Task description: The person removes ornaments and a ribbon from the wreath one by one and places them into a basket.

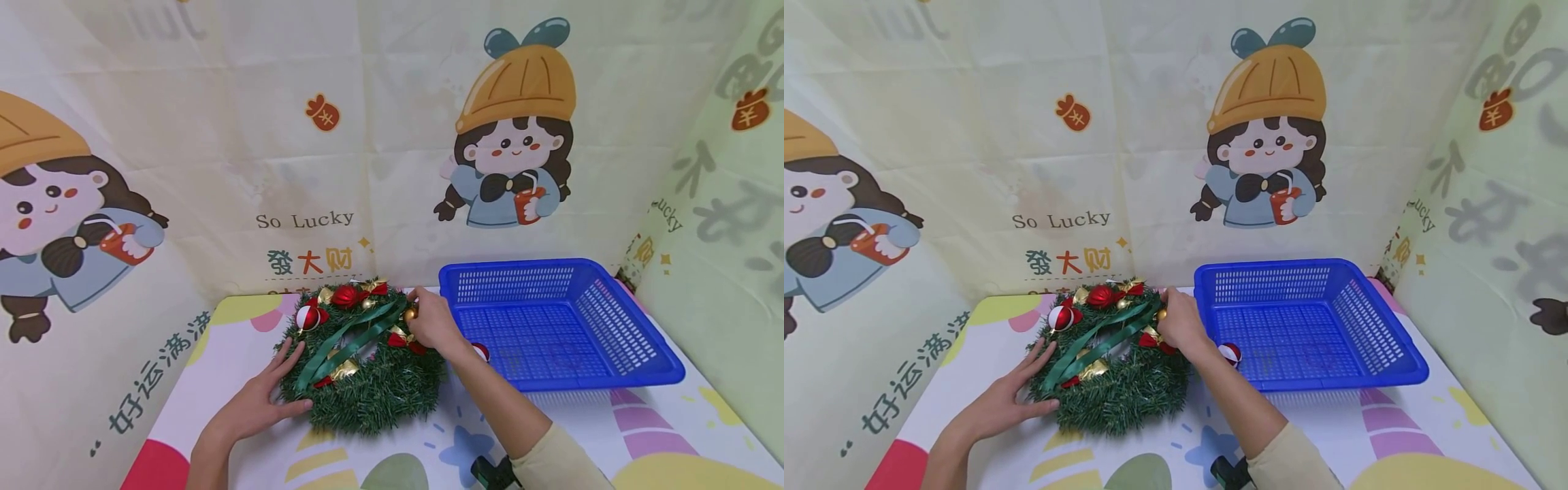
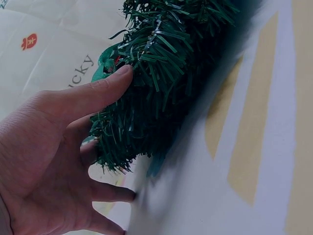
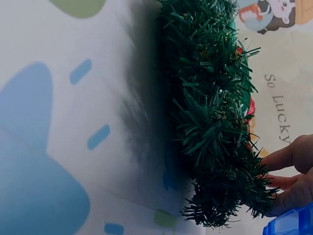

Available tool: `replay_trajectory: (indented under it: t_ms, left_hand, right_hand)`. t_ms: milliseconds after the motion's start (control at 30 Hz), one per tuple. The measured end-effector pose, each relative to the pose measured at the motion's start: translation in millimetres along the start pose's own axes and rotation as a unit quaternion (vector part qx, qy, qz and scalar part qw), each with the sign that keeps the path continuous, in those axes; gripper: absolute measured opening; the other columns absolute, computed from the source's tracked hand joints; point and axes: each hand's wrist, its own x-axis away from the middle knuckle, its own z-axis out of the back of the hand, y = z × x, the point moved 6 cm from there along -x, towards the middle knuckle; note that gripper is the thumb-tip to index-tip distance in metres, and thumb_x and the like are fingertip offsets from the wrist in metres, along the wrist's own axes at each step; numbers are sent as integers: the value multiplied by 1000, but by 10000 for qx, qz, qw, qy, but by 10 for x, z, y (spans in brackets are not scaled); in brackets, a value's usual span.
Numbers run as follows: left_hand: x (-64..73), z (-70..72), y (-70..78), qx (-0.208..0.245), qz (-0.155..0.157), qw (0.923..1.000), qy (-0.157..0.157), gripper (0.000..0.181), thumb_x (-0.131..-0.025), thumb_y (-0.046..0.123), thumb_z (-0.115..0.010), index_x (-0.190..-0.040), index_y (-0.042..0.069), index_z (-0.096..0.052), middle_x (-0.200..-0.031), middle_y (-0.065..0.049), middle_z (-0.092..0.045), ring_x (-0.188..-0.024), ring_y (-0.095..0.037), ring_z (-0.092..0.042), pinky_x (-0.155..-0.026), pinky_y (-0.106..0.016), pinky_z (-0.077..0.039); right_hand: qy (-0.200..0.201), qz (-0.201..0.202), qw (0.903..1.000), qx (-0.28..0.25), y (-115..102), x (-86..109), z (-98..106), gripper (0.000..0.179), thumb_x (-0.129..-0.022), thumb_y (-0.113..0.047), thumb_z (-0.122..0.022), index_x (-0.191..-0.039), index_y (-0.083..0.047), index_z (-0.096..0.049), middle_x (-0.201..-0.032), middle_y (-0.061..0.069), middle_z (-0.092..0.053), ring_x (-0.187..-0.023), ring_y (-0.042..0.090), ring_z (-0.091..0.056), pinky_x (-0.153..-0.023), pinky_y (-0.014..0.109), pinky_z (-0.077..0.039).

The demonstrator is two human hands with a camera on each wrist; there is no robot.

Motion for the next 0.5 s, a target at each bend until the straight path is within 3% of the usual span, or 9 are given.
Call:
replay_trajectory:
  t_ms: [500]
  left_hand:
    - [-7,1,-22,3,-2,10000,8,103,-88,59,-77,-168,33,-19,-177,-8,-5,-155,-55,-18,-110,-77,-34]
  right_hand:
    - [269,30,9991,-319,-44,83,92,37,-89,3,-67,-125,-3,-65,-106,14,-73,-91,28,-68,-75,40,-57]
